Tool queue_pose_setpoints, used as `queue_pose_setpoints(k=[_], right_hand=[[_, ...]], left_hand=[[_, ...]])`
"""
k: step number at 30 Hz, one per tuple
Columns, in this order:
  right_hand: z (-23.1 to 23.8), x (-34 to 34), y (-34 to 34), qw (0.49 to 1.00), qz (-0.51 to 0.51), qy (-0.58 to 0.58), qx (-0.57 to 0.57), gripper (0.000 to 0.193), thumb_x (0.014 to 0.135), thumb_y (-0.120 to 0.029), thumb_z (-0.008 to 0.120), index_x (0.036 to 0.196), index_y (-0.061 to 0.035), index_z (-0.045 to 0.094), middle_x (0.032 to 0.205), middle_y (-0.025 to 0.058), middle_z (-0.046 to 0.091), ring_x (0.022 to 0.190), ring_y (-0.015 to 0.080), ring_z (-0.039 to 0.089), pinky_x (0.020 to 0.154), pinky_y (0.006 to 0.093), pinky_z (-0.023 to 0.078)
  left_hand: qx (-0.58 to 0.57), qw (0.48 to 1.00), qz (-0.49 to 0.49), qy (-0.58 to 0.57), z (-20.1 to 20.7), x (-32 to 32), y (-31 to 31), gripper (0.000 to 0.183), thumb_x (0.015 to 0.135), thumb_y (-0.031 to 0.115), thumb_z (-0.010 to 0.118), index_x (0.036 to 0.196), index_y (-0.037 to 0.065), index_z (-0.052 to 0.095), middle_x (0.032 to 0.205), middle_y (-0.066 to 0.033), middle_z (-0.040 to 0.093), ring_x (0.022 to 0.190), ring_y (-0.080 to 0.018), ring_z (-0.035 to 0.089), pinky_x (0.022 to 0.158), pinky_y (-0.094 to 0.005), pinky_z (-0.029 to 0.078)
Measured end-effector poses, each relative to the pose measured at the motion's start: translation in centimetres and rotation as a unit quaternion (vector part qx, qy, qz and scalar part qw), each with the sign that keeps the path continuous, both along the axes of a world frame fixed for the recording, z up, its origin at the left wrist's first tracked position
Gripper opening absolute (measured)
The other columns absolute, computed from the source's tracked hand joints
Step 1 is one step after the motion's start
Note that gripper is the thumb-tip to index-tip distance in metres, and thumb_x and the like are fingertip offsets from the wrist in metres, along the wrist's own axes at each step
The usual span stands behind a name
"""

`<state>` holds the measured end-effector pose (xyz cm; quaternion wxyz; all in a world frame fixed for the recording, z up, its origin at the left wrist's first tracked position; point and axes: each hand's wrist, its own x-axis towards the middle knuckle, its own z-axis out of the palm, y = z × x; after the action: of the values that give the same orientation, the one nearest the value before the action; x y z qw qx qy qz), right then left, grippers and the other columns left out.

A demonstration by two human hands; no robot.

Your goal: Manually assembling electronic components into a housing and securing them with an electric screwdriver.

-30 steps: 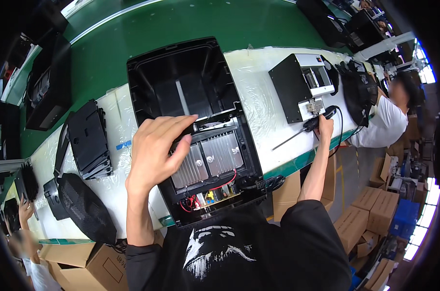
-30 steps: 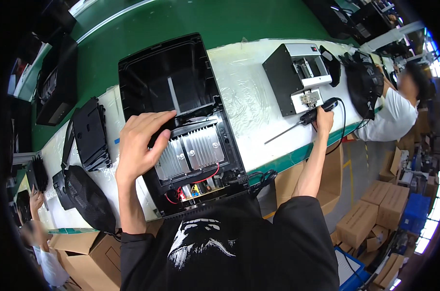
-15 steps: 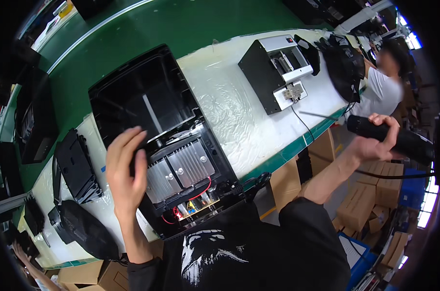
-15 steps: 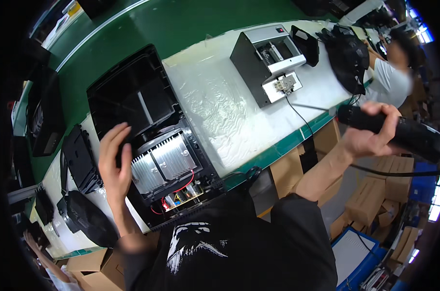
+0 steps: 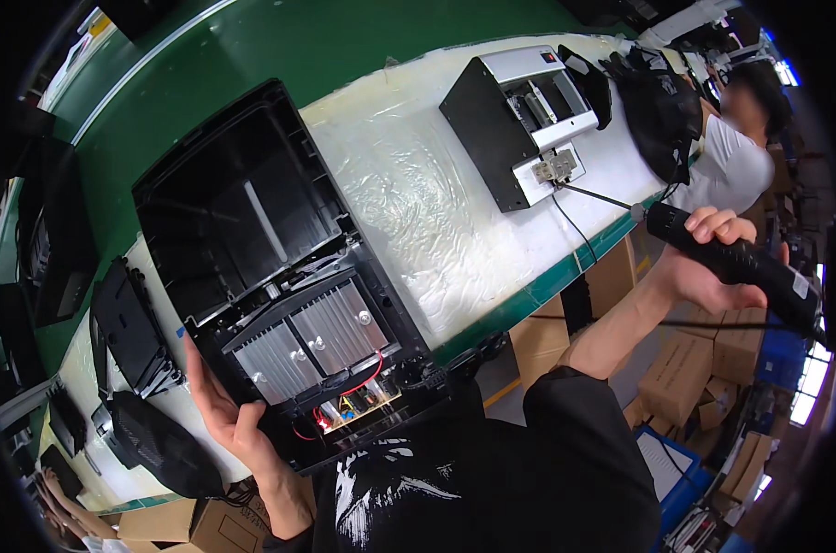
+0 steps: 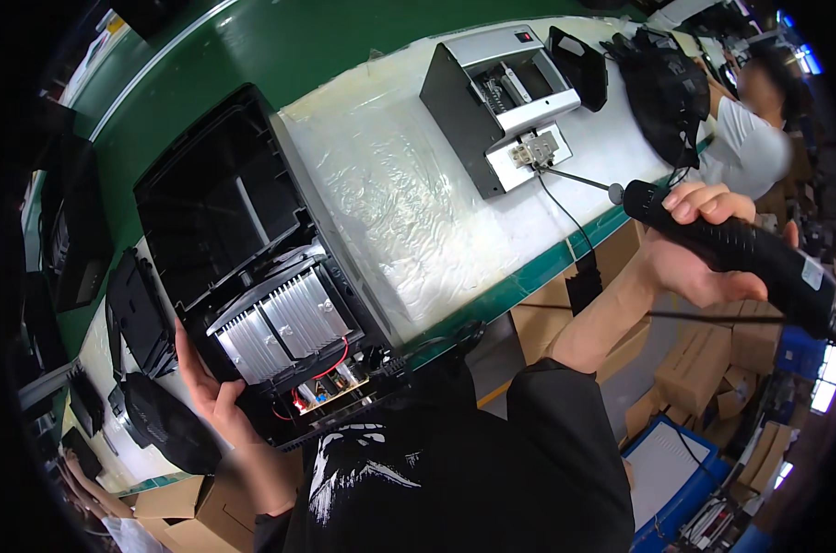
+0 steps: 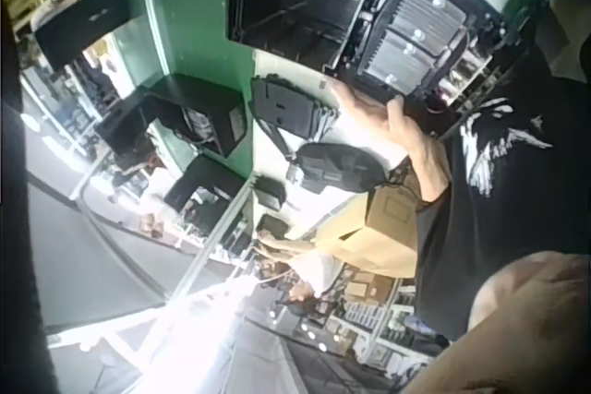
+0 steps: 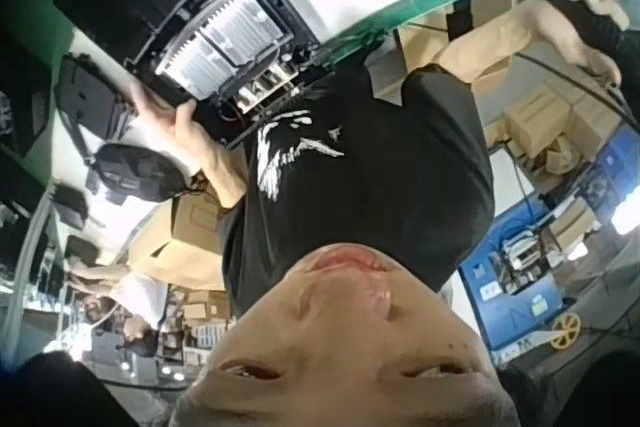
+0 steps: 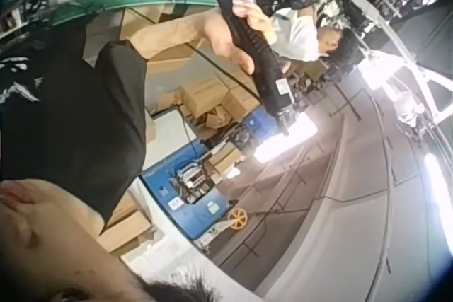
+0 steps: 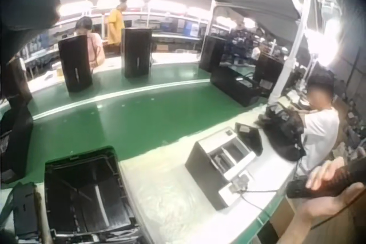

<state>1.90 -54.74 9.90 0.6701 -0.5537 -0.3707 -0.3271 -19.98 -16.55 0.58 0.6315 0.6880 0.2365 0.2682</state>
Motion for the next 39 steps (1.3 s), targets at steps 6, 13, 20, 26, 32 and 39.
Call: queue_pose_setpoints(k=[6, 13, 20, 26, 32, 39], right_hand=[[3.0, 4.9, 2.7, 0.974, 0.196, 0.086, -0.075, 0.067, 0.086, -0.063, 0.04, 0.127, -0.0109, 0.038, 0.079, 0.0094, 0.052, 0.061, 0.0178, 0.047, 0.058, 0.0337, 0.039], [4.8, 9.8, 8.1, 0.972, 0.041, 0.186, -0.141, 0.047, 0.094, -0.041, 0.038, 0.126, -0.0067, 0.04, 0.073, 0.0097, 0.051, 0.057, 0.0173, 0.048, 0.054, 0.0303, 0.041], [3.4, 2.6, 6.2, 0.961, 0.096, 0.241, -0.1, 0.048, 0.09, -0.046, 0.044, 0.122, -0.0105, 0.044, 0.074, 0.0068, 0.05, 0.056, 0.0157, 0.046, 0.054, 0.0289, 0.039], [12.0, -7.9, -1.2, 0.958, 0.248, 0.079, -0.12, 0.036, 0.078, -0.037, 0.061, 0.092, -0.0064, 0.05, 0.073, -0.0006, 0.052, 0.061, 0.0063, 0.049, 0.054, 0.0176, 0.039], [10.9, -14.1, 4.2, 0.85, 0.462, -0.122, 0.222, 0.024, 0.076, -0.022, 0.069, 0.065, -0.0112, 0.051, 0.06, -0.0049, 0.051, 0.044, 0.0006, 0.048, 0.047, 0.0067, 0.041], [5.8, -15.2, 12.9, 0.941, 0.33, 0.042, -0.07, 0.019, 0.071, -0.001, 0.071, 0.063, -0.001, 0.054, 0.059, 0.0088, 0.057, 0.048, 0.0175, 0.058, 0.046, 0.0241, 0.056]], left_hand=[[0.002, 0.999, 0.018, -0.042, -1.5, -0.5, -0.7, 0.072, 0.047, -0.01, 0.036, 0.116, 0.002, 0.05, 0.144, -0.0204, 0.027, 0.136, -0.033, 0.021, 0.112, -0.0397, 0.012], [-0.022, 0.995, 0.03, -0.09, -1.7, -0.6, -0.8, 0.057, 0.051, -0.012, 0.035, 0.104, 0.002, 0.051, 0.142, -0.023, 0.029, 0.135, -0.0338, 0.023, 0.111, -0.0382, 0.014], [-0.064, 0.988, 0.016, -0.141, -2.1, -0.6, -0.1, 0.035, 0.054, -0.013, 0.037, 0.082, 0.003, 0.05, 0.142, -0.0244, 0.029, 0.135, -0.0361, 0.022, 0.111, -0.0438, 0.01], [-0.063, 0.987, 0.01, -0.148, -2.2, 0.0, 0.8, 0.034, 0.054, -0.015, 0.038, 0.08, 0.003, 0.052, 0.141, -0.0231, 0.031, 0.135, -0.0353, 0.024, 0.11, -0.0429, 0.013], [-0.079, 0.986, 0.005, -0.149, -2.6, -0.6, 1.0, 0.038, 0.056, -0.016, 0.038, 0.084, 0.002, 0.057, 0.142, -0.0218, 0.03, 0.134, -0.033, 0.027, 0.108, -0.0381, 0.021], [-0.037, 0.987, -0.026, -0.156, -2.5, -0.3, 1.0, 0.037, 0.058, -0.014, 0.038, 0.084, 0.003, 0.058, 0.142, -0.0206, 0.029, 0.135, -0.0344, 0.024, 0.11, -0.0426, 0.016]])
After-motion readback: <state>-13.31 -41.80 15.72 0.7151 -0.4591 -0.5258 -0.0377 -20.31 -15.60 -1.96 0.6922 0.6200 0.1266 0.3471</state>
